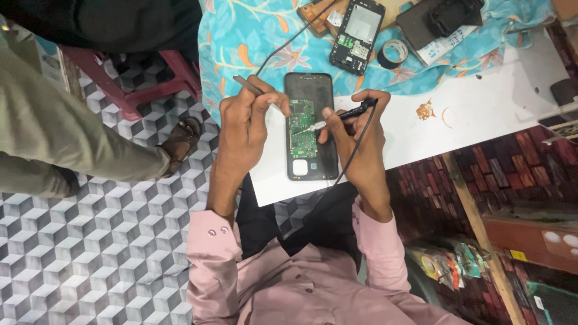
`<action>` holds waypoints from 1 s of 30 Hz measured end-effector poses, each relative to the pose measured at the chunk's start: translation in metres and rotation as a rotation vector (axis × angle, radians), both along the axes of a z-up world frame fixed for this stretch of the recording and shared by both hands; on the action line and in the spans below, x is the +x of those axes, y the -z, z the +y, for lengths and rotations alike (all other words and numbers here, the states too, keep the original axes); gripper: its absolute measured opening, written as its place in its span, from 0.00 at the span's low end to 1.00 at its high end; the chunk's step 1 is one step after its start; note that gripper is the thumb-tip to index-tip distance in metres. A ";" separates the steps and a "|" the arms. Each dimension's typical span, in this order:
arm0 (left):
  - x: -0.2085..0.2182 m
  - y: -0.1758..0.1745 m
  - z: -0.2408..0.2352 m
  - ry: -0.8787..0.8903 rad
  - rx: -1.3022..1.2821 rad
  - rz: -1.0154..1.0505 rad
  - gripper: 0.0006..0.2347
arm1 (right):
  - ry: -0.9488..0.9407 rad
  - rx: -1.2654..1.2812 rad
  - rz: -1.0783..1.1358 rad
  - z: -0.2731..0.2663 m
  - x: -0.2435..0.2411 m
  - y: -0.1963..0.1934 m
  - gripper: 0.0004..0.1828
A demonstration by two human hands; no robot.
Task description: The person uses a soldering iron and tweezers to work on a smartphone motherboard placed on a table. They repeatedly apply the soldering iron to various points on the board while holding components with tweezers. The person does not complete the repair within the clip.
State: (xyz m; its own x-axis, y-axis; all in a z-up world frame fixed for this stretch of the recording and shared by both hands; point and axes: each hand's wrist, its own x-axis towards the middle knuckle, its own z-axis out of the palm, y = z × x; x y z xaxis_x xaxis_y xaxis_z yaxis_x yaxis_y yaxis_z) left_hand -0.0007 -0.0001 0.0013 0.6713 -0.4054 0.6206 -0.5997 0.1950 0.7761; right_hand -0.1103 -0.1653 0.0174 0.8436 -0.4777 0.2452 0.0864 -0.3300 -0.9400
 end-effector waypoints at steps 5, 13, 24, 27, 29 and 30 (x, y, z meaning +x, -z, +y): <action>-0.001 -0.001 0.001 -0.003 0.011 0.014 0.11 | -0.033 0.014 -0.037 -0.001 -0.002 0.001 0.19; 0.000 0.001 0.000 -0.013 0.008 0.012 0.11 | -0.029 0.033 -0.034 -0.001 -0.001 0.000 0.19; -0.001 0.001 0.001 -0.051 0.041 0.013 0.10 | -0.046 0.108 -0.037 -0.004 -0.001 0.001 0.21; -0.002 0.000 0.001 -0.048 0.010 -0.021 0.10 | -0.052 0.111 -0.020 -0.005 -0.001 0.002 0.21; -0.001 0.000 0.001 -0.058 0.034 -0.001 0.10 | -0.046 0.102 -0.010 -0.005 -0.001 0.002 0.21; -0.001 -0.001 0.001 -0.062 0.046 0.009 0.10 | -0.043 0.097 -0.010 -0.004 -0.001 0.002 0.21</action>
